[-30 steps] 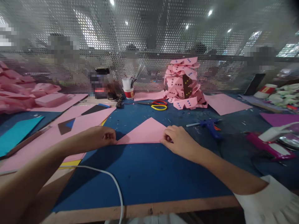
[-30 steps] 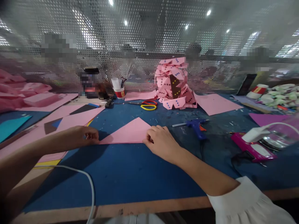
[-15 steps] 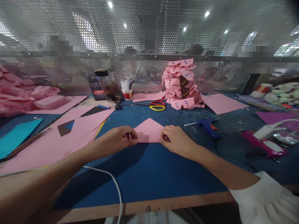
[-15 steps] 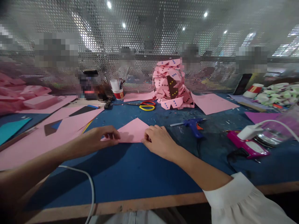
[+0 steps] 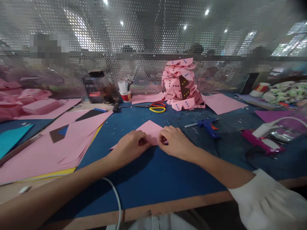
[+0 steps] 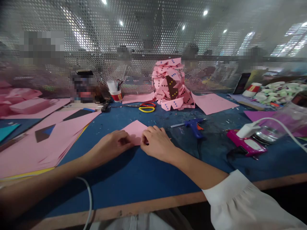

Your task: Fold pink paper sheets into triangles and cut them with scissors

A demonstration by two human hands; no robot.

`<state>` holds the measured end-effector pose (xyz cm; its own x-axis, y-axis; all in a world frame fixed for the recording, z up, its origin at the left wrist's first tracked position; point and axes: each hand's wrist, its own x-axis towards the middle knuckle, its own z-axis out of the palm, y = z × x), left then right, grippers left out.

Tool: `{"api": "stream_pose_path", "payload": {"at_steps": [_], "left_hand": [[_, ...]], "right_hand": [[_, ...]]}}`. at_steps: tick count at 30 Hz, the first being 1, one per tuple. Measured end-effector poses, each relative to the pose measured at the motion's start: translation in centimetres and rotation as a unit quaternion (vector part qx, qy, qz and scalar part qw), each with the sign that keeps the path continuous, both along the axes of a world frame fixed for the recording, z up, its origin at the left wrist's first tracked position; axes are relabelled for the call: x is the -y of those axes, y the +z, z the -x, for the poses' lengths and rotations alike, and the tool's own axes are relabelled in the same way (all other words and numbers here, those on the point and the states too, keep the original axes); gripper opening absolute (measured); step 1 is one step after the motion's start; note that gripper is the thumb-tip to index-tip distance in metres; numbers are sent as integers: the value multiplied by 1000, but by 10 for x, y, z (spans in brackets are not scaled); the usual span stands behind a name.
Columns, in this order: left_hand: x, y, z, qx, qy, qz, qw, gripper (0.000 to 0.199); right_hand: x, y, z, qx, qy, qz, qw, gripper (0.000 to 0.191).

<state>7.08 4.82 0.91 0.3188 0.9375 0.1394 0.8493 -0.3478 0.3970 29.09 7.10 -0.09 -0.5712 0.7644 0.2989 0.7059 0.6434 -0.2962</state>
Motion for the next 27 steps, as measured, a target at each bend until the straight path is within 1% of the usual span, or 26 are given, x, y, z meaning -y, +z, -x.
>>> {"api": "stream_pose_path", "payload": {"at_steps": [3,6,11,16,22,27], "left_hand": [[-3,-3,-10,-7,-8,-32,999,18],[-4,-3,-15,-12,-6,-49,999,17],[-1,0,-19,-11,-3,-47,999,11],[0,0,-20,-5,5,-45,999,19],[0,-1,-21,-2,11,-49,999,19],[-1,-4,-18,2,5,-49,999,20]], "right_hand": [[1,-1,2,4,-14,-1,1000,7],[1,-1,4,6,-22,2,1000,8],[2,2,6,17,-27,5,999,8],[2,3,7,29,-35,19,999,8],[1,4,6,33,-35,23,999,7],[-1,3,3,24,-30,21,999,4]]}}
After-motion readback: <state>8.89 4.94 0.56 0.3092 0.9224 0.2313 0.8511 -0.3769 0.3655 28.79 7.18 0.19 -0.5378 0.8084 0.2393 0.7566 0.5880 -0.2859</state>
